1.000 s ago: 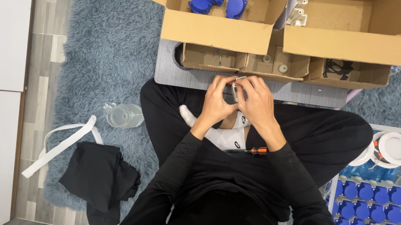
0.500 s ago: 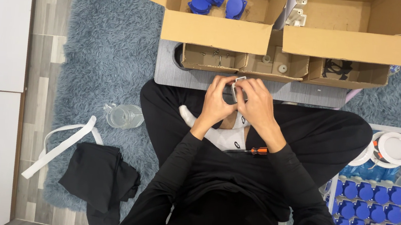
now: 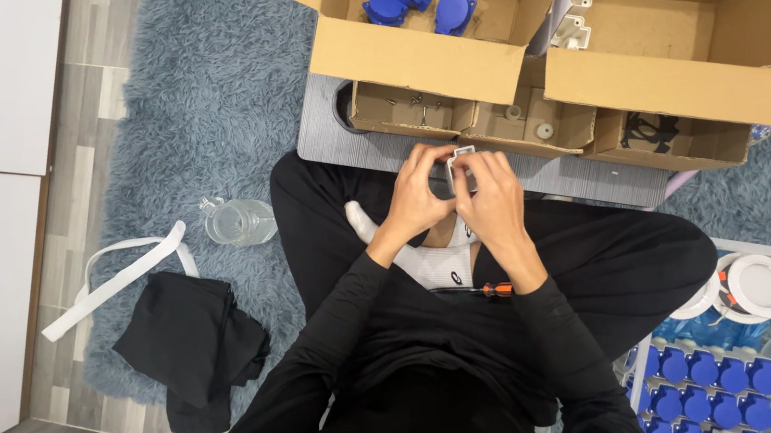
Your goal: Assembling small electrical components using a screwdriver while sitting on the floor.
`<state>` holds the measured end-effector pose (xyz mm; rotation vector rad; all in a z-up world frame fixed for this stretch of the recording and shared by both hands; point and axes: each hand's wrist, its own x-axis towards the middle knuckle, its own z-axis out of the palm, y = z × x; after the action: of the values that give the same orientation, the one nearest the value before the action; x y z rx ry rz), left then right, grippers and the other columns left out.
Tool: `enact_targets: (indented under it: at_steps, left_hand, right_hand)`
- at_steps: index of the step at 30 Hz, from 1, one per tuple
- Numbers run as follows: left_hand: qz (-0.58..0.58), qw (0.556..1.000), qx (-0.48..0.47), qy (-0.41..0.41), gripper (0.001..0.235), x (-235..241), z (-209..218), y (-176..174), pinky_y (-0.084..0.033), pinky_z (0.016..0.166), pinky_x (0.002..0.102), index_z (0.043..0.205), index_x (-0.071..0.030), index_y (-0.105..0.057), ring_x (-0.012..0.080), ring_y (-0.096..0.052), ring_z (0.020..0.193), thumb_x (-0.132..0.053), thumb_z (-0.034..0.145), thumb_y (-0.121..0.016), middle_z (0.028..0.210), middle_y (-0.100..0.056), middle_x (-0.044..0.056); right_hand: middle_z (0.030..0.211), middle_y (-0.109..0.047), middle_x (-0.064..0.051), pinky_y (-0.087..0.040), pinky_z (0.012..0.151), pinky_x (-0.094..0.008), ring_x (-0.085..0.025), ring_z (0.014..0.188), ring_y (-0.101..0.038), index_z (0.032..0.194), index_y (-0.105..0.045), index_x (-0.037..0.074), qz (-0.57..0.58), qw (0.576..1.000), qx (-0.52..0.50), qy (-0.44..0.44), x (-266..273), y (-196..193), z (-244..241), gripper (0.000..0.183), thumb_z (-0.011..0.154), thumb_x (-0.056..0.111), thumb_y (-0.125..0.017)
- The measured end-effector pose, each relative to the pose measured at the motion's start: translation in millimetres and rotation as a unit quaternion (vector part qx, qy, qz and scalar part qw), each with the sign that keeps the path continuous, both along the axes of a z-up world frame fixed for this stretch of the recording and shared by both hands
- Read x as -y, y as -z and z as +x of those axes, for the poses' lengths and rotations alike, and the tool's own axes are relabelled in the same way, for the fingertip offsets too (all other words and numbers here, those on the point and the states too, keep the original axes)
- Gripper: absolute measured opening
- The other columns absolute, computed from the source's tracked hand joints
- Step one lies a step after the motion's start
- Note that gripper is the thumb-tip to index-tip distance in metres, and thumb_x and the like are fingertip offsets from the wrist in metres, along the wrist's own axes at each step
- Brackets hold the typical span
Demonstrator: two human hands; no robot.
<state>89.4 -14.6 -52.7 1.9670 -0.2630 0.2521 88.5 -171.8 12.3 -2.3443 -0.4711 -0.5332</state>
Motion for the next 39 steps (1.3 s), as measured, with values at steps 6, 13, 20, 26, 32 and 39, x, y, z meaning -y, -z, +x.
enact_targets:
  at_steps: [6,13,20,26,32,39]
  left_hand:
    - [0.002,1.0,0.001,0.002,0.075,0.6,0.6,2.3,-0.057,0.094,0.046,0.14,-0.018,-0.069,0.0264,-0.073,0.108,-0.037,0.073,-0.099,0.115,-0.063,0.0]
    - [0.003,1.0,-0.004,0.002,0.075,0.4,0.2,4.8,-0.056,0.092,0.046,0.139,-0.017,-0.069,0.0271,-0.072,0.108,-0.036,0.074,-0.099,0.115,-0.062,0.001]
    - [0.006,1.0,-0.004,0.0,0.078,2.6,-0.7,2.4,-0.057,0.09,0.045,0.139,-0.018,-0.068,0.0271,-0.072,0.108,-0.039,0.072,-0.1,0.115,-0.062,0.001]
    - [0.01,1.0,0.006,-0.008,0.076,2.1,-1.2,3.5,-0.056,0.091,0.043,0.139,-0.02,-0.069,0.0253,-0.072,0.108,-0.035,0.071,-0.099,0.115,-0.063,-0.001]
    - [0.006,1.0,0.015,-0.011,0.078,4.6,-3.3,1.9,-0.056,0.092,0.043,0.139,-0.021,-0.068,0.0255,-0.073,0.108,-0.035,0.069,-0.1,0.118,-0.064,-0.001]
    - [-0.073,0.997,-0.004,0.025,0.07,-5.6,-16.3,-39.7,-0.058,0.094,0.04,0.13,-0.015,-0.065,0.0298,-0.074,0.115,-0.031,0.073,-0.101,0.138,-0.068,0.007]
  right_hand:
    - [0.089,-0.068,-0.004,-0.06,0.075,-0.038,-0.028,0.087,-0.07,0.105,-0.074,0.013,0.004,1.0,0.002,0.004,-1.5,-3.5,1.0,0.013,0.098,0.003,-0.076]
    - [0.09,-0.067,-0.004,-0.06,0.075,-0.038,-0.028,0.089,-0.07,0.106,-0.074,0.014,-0.004,1.0,-0.004,0.006,-1.7,-4.9,1.0,0.012,0.098,0.005,-0.077]
    - [0.089,-0.069,-0.005,-0.059,0.075,-0.039,-0.029,0.086,-0.07,0.107,-0.075,0.013,0.008,1.0,-0.015,-0.01,2.6,-7.7,0.5,0.013,0.098,0.003,-0.077]
    - [0.09,-0.069,-0.005,-0.059,0.075,-0.038,-0.028,0.086,-0.07,0.108,-0.076,0.012,0.004,1.0,-0.001,-0.009,0.0,-6.6,-0.9,0.014,0.099,0.003,-0.078]
    - [0.091,-0.071,-0.006,-0.059,0.075,-0.038,-0.026,0.083,-0.069,0.109,-0.077,0.011,0.038,0.999,-0.014,-0.021,4.3,-13.1,-3.7,0.014,0.099,0.002,-0.078]
    - [0.094,-0.073,-0.01,-0.055,0.067,-0.033,-0.022,0.08,-0.069,0.116,-0.078,0.005,0.225,0.969,-0.103,-0.021,24.2,-10.9,-14.3,0.018,0.1,-0.004,-0.077]
